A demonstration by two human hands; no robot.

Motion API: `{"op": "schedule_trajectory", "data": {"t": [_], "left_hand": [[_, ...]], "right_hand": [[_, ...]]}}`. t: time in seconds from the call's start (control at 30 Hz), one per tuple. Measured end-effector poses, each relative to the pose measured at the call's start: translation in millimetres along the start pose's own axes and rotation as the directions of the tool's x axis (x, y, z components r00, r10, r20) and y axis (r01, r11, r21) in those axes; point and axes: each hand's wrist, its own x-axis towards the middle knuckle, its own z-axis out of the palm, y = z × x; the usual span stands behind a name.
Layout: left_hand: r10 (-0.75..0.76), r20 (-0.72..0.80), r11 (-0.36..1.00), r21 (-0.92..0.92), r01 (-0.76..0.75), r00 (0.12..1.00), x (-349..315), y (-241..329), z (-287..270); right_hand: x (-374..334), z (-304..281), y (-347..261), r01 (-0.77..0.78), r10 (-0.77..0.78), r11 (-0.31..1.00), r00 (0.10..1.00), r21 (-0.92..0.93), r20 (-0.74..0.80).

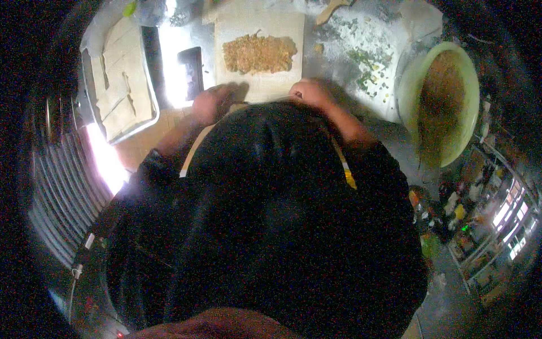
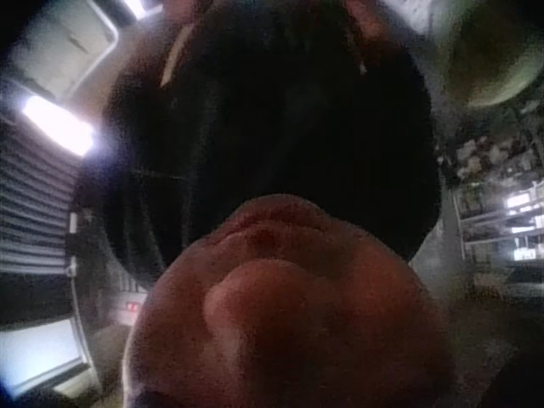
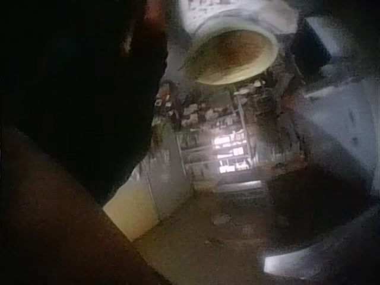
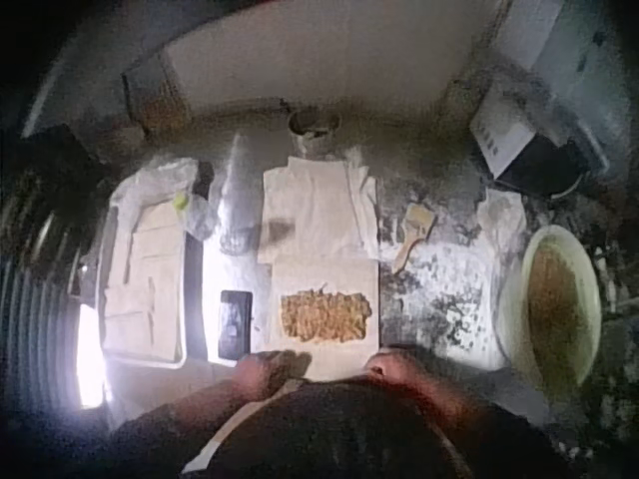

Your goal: The person places a rectangular dough sheet on a work surface, scoops a crumbly filling from a bowl with a spoon, spreads it on the dough, folds the dough over the filling, and presses the edges to seal. The finished hand pie is placed on a tray with others.

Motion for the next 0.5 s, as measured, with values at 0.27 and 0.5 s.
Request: {"op": "schedule_trajectory", "data": {"t": [0.27,0.5], "left_hand": [[-0.035,-0.046,0.999,-0.006,0.035,0.998,-11.9,-12.1,10.1],[-0.076,0.01,0.997,-0.023,0.076,0.997,-11.6,-13.4,-10.7]], "right_hand": [[-13.7,17.8,2.4,-0.068,0.079,0.992,0.992,0.102,-0.103],[-14.3,5.1,-7.2,-0.124,0.121,0.992,0.988,-0.023,-0.098]]}}
